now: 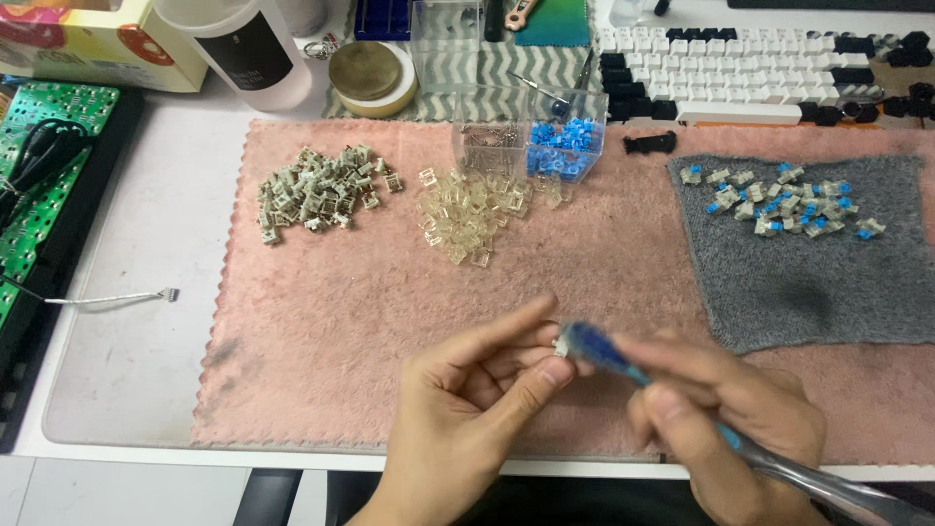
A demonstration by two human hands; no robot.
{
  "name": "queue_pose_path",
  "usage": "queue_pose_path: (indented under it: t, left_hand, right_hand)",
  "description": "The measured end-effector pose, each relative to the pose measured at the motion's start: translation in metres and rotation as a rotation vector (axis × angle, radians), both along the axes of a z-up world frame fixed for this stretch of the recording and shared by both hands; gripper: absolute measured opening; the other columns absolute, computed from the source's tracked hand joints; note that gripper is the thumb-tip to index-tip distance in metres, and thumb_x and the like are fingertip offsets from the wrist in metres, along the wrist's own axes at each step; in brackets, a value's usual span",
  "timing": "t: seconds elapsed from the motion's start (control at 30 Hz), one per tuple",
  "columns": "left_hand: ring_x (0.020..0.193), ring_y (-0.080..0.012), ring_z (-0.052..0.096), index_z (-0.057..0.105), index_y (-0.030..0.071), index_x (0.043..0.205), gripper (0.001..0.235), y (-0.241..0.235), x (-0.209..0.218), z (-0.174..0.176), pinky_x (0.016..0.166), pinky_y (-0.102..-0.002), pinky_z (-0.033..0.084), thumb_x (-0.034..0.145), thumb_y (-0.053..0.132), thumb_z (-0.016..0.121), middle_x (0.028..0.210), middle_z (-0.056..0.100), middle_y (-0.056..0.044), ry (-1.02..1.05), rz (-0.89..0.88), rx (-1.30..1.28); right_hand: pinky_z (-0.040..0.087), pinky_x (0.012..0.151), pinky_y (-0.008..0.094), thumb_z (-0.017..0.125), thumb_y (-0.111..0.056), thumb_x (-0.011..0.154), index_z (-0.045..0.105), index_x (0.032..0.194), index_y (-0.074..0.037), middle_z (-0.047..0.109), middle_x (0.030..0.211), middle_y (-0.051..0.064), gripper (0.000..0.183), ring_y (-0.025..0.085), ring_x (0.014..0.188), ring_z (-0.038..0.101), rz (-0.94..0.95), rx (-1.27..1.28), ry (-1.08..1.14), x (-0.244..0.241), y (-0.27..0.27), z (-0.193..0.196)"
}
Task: The person disassembles mechanical keyboard switches, removes the blue stem, and cleans the switch housing with a toothbrush. The cleaned switches are placed on a gray cloth, and the process is repeated for several switches.
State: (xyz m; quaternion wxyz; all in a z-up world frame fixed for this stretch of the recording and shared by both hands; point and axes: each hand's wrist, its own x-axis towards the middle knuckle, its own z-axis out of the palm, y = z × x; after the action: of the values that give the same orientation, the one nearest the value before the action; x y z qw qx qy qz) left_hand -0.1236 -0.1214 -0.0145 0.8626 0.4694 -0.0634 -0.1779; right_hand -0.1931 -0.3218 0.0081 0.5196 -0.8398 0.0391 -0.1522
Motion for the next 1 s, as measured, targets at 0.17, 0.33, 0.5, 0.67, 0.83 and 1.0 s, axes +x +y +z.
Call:
queue_pose_path:
  t: [0.17,0.33,0.5,0.67,0.83,1.0]
  left_hand:
    - [0.111,-0.0221,0.086,0.055,-0.004,0.166,0.074,0.011,0.007,0.013,0.112,-0.031,0.069,0.097,-0.005,0.085,0.128,0.087,-0.025,-0.291,0.047,0.224]
    - [0.105,-0.0185,0.087,0.044,-0.001,0.171,0.087,0.021,0.01,0.03,0.104,-0.033,0.078,0.098,0.002,0.09,0.116,0.09,-0.02,-0.542,0.002,0.326]
    - [0.09,-0.0006,0.091,0.052,0.008,0.166,0.081,0.027,0.013,0.032,0.098,-0.015,0.07,0.098,0.018,0.096,0.106,0.092,0.007,-0.814,0.118,0.71]
    - [0.096,-0.0043,0.088,0.047,0.006,0.167,0.075,0.038,0.015,0.045,0.101,-0.019,0.072,0.105,0.016,0.088,0.112,0.091,0.003,-0.852,-0.01,0.723]
    - [0.095,-0.0039,0.087,0.042,0.01,0.17,0.073,0.043,0.012,0.049,0.09,-0.019,0.071,0.11,0.014,0.084,0.112,0.087,0.005,-0.891,-0.134,0.771]
    - [0.089,-0.012,0.089,0.039,0.019,0.171,0.079,0.043,0.015,0.057,0.087,-0.026,0.071,0.101,0.011,0.076,0.115,0.089,0.0,-0.764,-0.363,0.811]
  right_hand:
    - [0.055,0.059,0.02,0.067,-0.015,0.098,0.086,0.127,-0.006,0.07,0.054,0.0,0.036,0.008,0.042,0.061,0.001,-0.076,-0.01,0.014,-0.015,0.004]
    - [0.054,0.057,0.024,0.07,-0.024,0.1,0.087,0.134,-0.016,0.079,0.083,0.0,0.039,0.009,0.052,0.07,0.406,-0.081,0.014,0.018,-0.034,0.012]
    - [0.052,0.049,0.02,0.071,-0.029,0.092,0.091,0.121,-0.015,0.096,0.103,0.002,0.038,0.007,0.047,0.071,0.204,-0.059,0.003,0.008,-0.032,0.001]
    - [0.054,0.063,0.031,0.069,-0.02,0.097,0.089,0.121,-0.007,0.073,0.066,0.005,0.034,0.016,0.053,0.063,0.366,0.033,-0.038,0.024,-0.024,0.019]
    - [0.056,0.067,0.032,0.069,-0.019,0.097,0.089,0.119,-0.01,0.063,0.057,-0.001,0.032,0.018,0.054,0.057,0.461,0.11,-0.077,0.029,-0.022,0.02]
    - [0.06,0.064,0.035,0.074,-0.015,0.092,0.092,0.113,-0.008,0.068,0.053,0.002,0.029,0.017,0.044,0.06,0.469,0.102,-0.009,0.027,-0.028,0.015]
